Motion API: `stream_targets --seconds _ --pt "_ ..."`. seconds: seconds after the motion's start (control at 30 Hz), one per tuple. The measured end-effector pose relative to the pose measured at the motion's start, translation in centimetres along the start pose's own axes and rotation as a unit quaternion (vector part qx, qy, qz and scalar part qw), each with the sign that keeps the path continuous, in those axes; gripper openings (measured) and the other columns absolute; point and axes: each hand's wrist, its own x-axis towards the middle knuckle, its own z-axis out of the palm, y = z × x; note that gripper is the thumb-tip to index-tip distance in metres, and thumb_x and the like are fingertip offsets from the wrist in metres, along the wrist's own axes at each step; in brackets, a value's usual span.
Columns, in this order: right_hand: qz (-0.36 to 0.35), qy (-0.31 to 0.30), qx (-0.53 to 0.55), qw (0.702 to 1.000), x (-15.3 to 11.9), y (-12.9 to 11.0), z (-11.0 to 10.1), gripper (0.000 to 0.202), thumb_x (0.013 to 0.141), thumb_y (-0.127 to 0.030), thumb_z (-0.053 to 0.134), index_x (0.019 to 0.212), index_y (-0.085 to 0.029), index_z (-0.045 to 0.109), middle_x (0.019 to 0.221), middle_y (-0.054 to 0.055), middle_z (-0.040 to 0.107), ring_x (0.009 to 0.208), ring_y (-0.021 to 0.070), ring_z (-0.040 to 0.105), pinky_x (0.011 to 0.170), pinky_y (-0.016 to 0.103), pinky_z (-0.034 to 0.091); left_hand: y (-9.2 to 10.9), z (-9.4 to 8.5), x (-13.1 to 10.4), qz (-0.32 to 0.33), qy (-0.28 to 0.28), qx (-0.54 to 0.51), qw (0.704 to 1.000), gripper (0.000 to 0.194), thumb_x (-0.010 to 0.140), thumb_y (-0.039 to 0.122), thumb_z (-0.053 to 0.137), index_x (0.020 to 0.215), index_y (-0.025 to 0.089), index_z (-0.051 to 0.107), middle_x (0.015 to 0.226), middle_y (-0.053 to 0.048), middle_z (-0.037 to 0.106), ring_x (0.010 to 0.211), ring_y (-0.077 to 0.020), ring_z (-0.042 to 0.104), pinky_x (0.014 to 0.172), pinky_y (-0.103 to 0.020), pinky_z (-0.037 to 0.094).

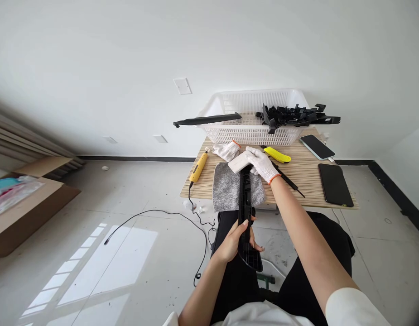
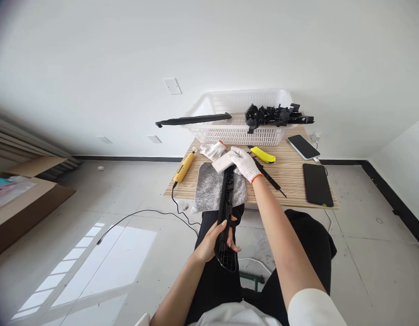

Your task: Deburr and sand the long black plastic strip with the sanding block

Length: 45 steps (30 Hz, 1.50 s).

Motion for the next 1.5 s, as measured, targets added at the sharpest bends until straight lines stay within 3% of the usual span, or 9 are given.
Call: stream_targets --seconds 0.73,1.07,1.5 --pt "-0.012 -0.038 0.053 0.998 -0.46 -0.41 -0.14 0.051 0.092 -0.034 0.058 0.141 -0.024 0.051 0.085 -0.001 0.066 0.031 0.0008 0.034 0.027 0.019 0.027 0.24 0.18 0.0 -0.012 0.008 0.013 1.0 0.045 0.096 0.049 0.047 0.124 0.014 0.043 0.056 0.005 0.057 0.056 -0.0228 0.071 0.065 -0.036 0.057" --pt "0.008 -0.097 0.093 0.991 -0.46 -0.56 -0.67 0.045 0.091 -0.035 0.061 0.134 -0.024 0.056 0.072 -0.005 0.061 0.03 0.0007 0.029 0.027 0.018 0.017 0.21 0.24 -0.18 -0.012 0.004 0.03 0.999 0.044 0.097 0.048 0.046 0.124 0.014 0.044 0.058 0.005 0.058 0.058 -0.0233 0.072 0.069 -0.04 0.059" --pt "0.009 -0.109 0.1 0.989 -0.22 -0.01 -0.5 0.051 0.086 -0.036 0.067 0.134 -0.023 0.054 0.066 -0.006 0.059 0.031 0.0018 0.032 0.029 0.018 0.018 0.35 0.23 -0.19 -0.009 0.006 0.005 1.0 0.046 0.096 0.05 0.047 0.124 0.013 0.044 0.056 0.005 0.058 0.06 -0.0254 0.073 0.07 -0.043 0.06"
